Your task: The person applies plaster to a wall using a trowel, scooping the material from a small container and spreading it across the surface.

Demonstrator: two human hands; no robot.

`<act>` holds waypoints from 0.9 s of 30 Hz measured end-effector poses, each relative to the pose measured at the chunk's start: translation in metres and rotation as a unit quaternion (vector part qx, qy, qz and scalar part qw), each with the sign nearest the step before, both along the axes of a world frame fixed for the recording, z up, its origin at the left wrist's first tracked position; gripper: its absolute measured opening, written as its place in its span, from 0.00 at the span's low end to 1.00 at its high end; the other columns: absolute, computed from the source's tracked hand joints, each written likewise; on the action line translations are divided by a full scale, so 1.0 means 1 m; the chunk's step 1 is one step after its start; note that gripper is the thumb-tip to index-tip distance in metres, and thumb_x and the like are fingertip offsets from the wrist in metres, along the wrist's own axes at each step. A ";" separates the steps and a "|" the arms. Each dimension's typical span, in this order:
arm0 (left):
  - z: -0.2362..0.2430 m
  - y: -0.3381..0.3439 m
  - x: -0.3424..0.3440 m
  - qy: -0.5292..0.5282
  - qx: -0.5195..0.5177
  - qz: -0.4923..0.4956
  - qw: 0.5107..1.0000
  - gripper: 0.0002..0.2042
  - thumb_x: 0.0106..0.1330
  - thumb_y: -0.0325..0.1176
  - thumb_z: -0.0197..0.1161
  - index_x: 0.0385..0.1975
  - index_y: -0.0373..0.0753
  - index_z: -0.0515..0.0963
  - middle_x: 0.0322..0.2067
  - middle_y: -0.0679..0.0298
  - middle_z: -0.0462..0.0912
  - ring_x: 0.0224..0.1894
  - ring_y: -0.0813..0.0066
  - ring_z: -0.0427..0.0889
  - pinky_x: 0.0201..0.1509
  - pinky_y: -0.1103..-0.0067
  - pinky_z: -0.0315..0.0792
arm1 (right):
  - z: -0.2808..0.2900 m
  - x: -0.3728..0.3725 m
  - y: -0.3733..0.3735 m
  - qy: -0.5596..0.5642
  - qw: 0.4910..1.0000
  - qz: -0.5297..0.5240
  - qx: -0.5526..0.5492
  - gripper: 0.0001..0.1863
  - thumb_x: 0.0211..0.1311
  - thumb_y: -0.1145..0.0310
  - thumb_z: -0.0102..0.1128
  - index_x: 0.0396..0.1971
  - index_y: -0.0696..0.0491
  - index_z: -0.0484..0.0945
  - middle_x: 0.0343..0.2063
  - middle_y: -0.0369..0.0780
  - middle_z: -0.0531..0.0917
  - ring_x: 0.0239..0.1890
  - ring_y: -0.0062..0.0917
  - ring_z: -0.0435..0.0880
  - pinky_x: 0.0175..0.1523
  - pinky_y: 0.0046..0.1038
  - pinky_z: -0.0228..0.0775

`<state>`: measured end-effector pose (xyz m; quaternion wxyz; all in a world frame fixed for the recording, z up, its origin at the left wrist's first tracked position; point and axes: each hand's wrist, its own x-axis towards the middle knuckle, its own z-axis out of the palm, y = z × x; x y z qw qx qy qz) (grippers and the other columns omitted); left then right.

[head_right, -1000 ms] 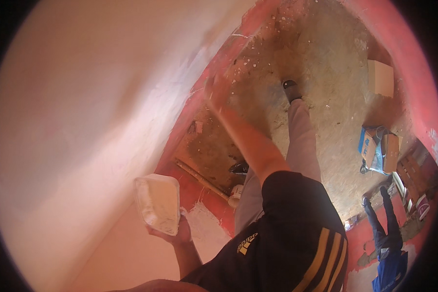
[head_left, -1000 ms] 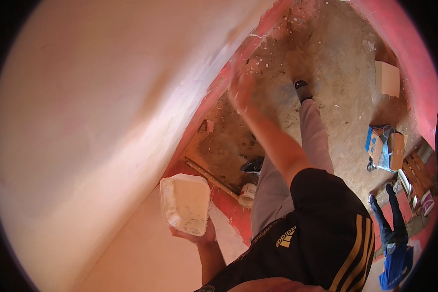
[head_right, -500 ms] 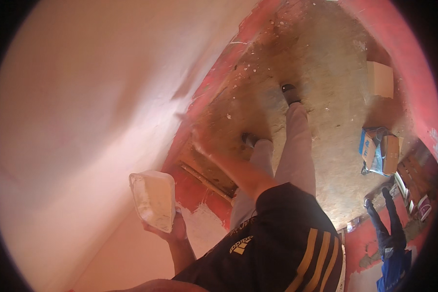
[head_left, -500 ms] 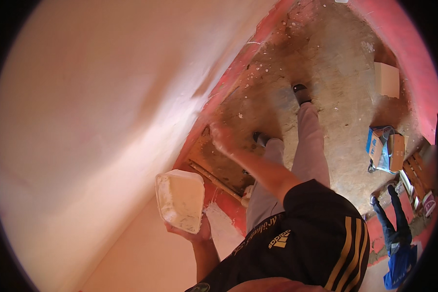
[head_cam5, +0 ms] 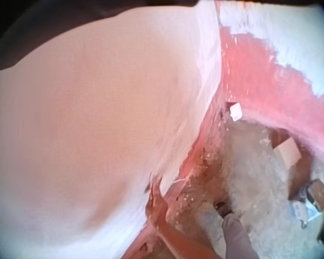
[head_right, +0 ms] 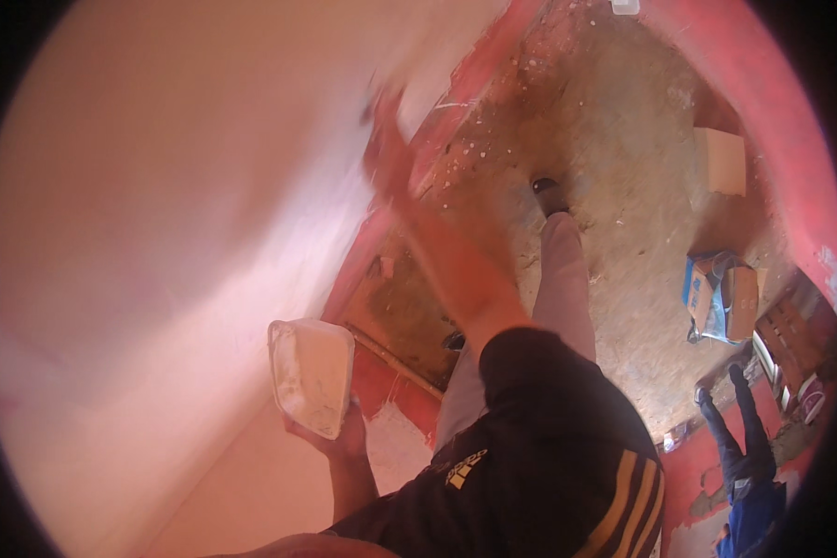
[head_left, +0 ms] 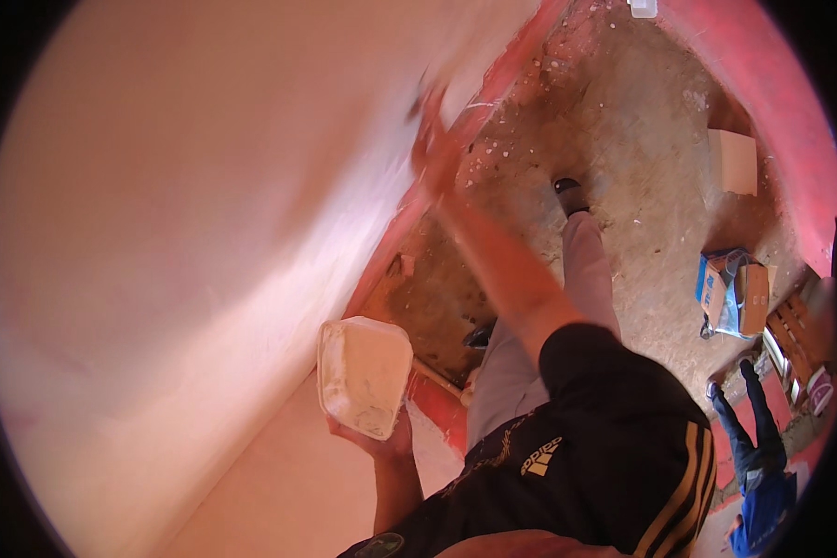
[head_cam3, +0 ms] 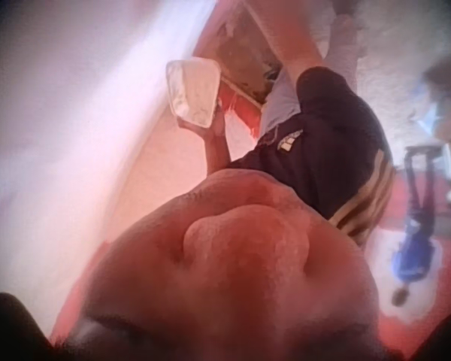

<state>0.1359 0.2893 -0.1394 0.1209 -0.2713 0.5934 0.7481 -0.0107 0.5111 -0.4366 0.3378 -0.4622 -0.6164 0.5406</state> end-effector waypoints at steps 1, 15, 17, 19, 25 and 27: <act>0.000 0.004 0.000 0.002 -0.004 -0.009 1.000 0.29 0.72 0.60 0.43 0.62 0.45 0.68 0.51 0.63 0.79 0.43 0.65 0.83 0.32 0.69 0.82 | 0.014 0.010 -0.043 0.024 0.997 0.061 -0.035 0.27 0.67 0.82 0.44 0.66 0.52 0.67 0.58 0.53 0.75 0.59 0.42 0.77 0.62 0.37 0.67; -0.002 -0.008 0.003 0.025 0.058 -0.033 0.997 0.30 0.68 0.54 0.59 0.66 0.47 0.63 0.56 0.61 0.75 0.52 0.65 0.80 0.42 0.69 0.81 | -0.090 0.039 0.194 -0.061 0.993 -0.085 0.062 0.11 0.68 0.67 0.53 0.44 0.55 0.80 0.33 0.53 0.83 0.36 0.49 0.82 0.42 0.44 0.73; -0.002 0.006 0.006 0.021 0.086 -0.039 0.995 0.32 0.67 0.51 0.63 0.67 0.46 0.62 0.56 0.61 0.75 0.53 0.66 0.79 0.44 0.70 0.80 | -0.083 0.025 0.252 -0.055 0.991 -0.101 0.072 0.14 0.68 0.66 0.53 0.48 0.55 0.81 0.34 0.52 0.84 0.36 0.48 0.83 0.41 0.43 0.73; 0.001 0.036 0.005 0.014 -0.068 0.040 0.997 0.31 0.68 0.52 0.60 0.67 0.46 0.63 0.56 0.62 0.75 0.53 0.66 0.79 0.48 0.69 0.79 | -0.083 0.008 0.245 -0.068 0.988 -0.102 0.091 0.17 0.68 0.66 0.53 0.52 0.54 0.81 0.35 0.51 0.85 0.35 0.47 0.83 0.41 0.41 0.74; -0.025 -0.029 0.007 0.044 0.131 -0.010 0.990 0.28 0.72 0.52 0.52 0.63 0.35 0.66 0.53 0.59 0.77 0.53 0.68 0.80 0.52 0.65 0.79 | -0.039 0.013 -0.083 -0.183 0.972 0.095 -0.113 0.21 0.74 0.58 0.49 0.44 0.61 0.81 0.28 0.56 0.81 0.34 0.51 0.83 0.38 0.43 0.71; -0.016 -0.046 0.014 0.054 0.132 0.028 0.989 0.27 0.73 0.50 0.52 0.61 0.34 0.67 0.53 0.59 0.77 0.52 0.69 0.80 0.51 0.66 0.79 | 0.004 0.047 -0.154 0.017 0.981 0.149 -0.125 0.19 0.74 0.59 0.50 0.45 0.60 0.82 0.30 0.57 0.82 0.35 0.50 0.84 0.39 0.41 0.72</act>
